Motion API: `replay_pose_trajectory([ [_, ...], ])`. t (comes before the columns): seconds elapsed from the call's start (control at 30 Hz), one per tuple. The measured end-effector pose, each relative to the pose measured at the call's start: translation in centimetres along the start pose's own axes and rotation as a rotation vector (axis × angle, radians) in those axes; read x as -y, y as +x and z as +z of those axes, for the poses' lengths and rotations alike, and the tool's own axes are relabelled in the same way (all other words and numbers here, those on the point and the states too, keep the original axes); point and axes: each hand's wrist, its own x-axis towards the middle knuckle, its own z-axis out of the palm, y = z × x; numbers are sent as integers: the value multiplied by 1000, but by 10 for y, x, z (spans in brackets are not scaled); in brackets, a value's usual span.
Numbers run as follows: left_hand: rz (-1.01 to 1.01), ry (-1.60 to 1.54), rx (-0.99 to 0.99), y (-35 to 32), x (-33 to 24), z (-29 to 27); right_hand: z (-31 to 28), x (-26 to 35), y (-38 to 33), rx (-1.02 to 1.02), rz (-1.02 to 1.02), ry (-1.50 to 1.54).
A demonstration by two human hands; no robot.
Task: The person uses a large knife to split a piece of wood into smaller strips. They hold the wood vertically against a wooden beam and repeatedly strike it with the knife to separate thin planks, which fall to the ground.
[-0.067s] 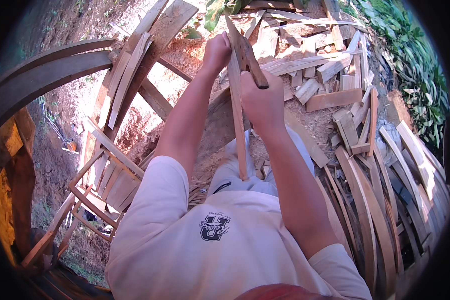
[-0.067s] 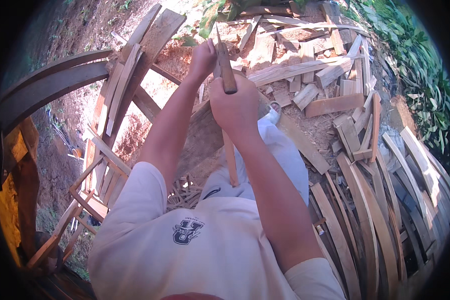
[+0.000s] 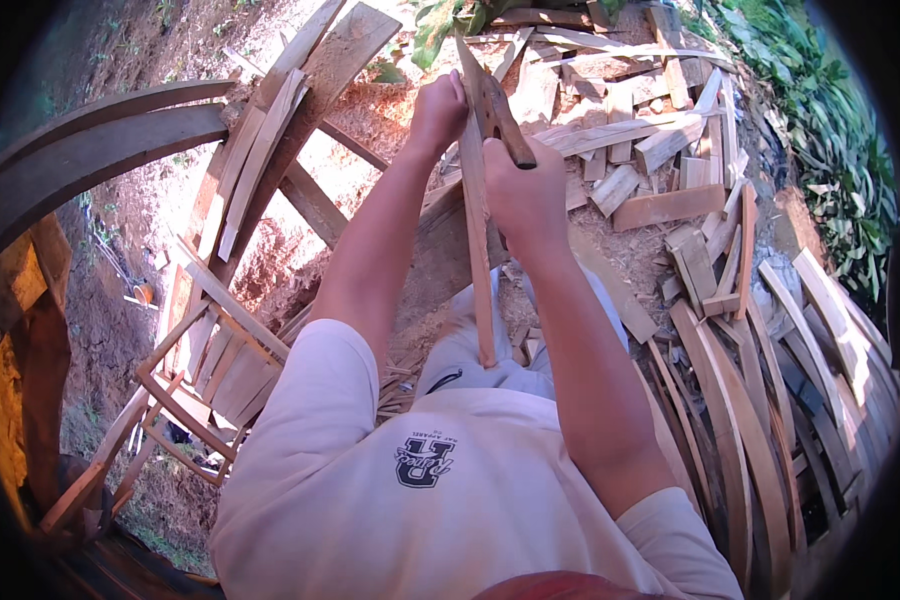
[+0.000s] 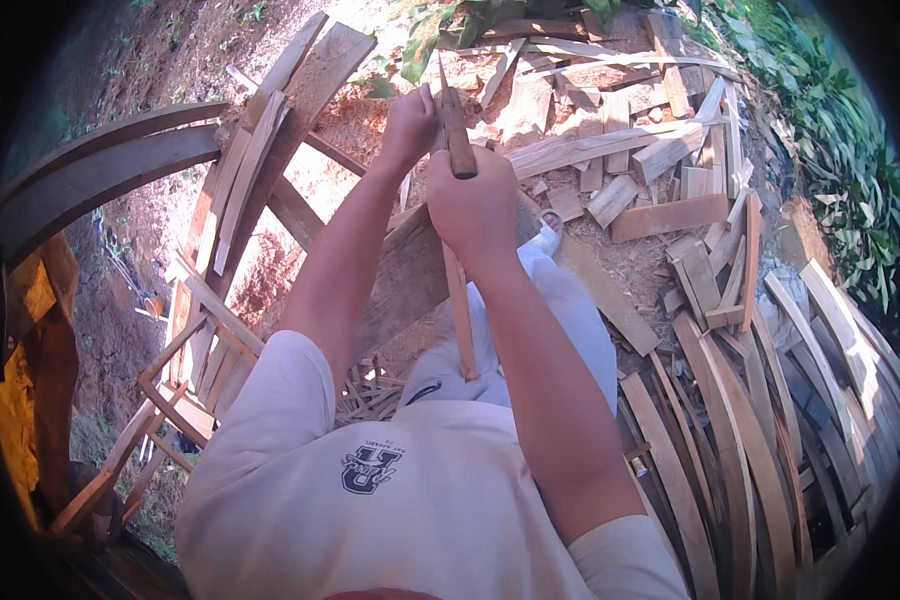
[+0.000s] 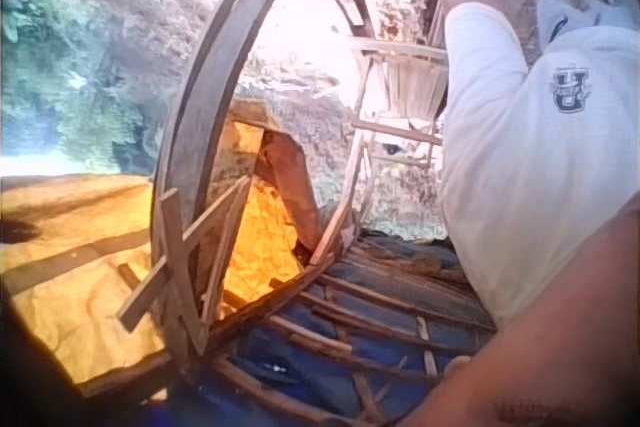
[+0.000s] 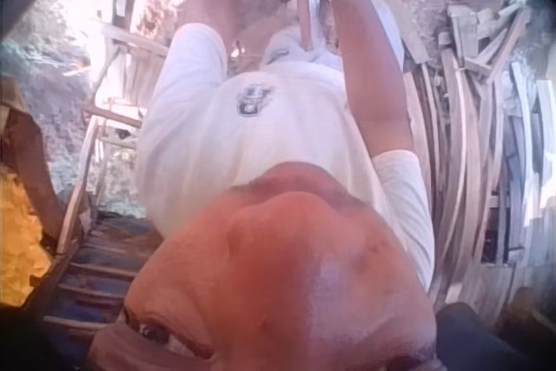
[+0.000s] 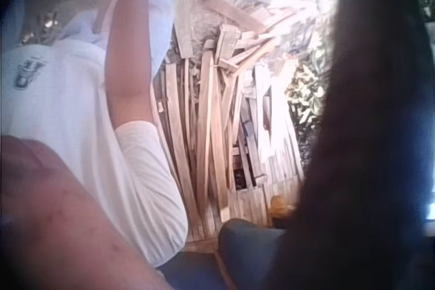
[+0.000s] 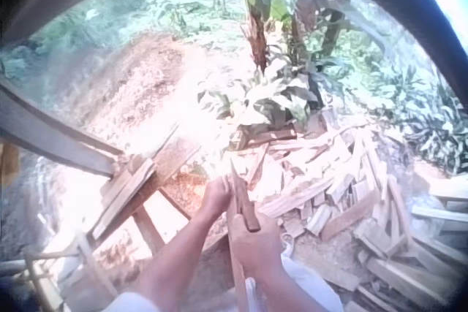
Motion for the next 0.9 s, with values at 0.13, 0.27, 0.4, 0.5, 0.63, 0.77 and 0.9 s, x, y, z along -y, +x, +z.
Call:
replay_pose_trajectory([
  [0.13, -33, 106, 44, -4, -13, 6, 8, -13, 24, -4, 217, 150],
  [0.27, -36, 173, 100, 3, 0, -9, 11, -46, 9, -23, -36, 135],
  [0.4, -41, 191, 30, 6, 8, -22, 4, -8, -4, -25, 215, 582],
  [0.5, -38, 167, 7, 7, 14, -26, -9, -9, -9, 6, 261, 627],
  [0.63, -85, 121, -7, 7, 24, -31, -28, -13, -36, 45, 248, 485],
  [0.77, -313, -122, 34, -3, 28, -29, -54, -23, -70, 92, 187, 374],
  [0.9, -418, -341, 165, -45, 33, -28, -89, -34, -102, 119, 138, 238],
])
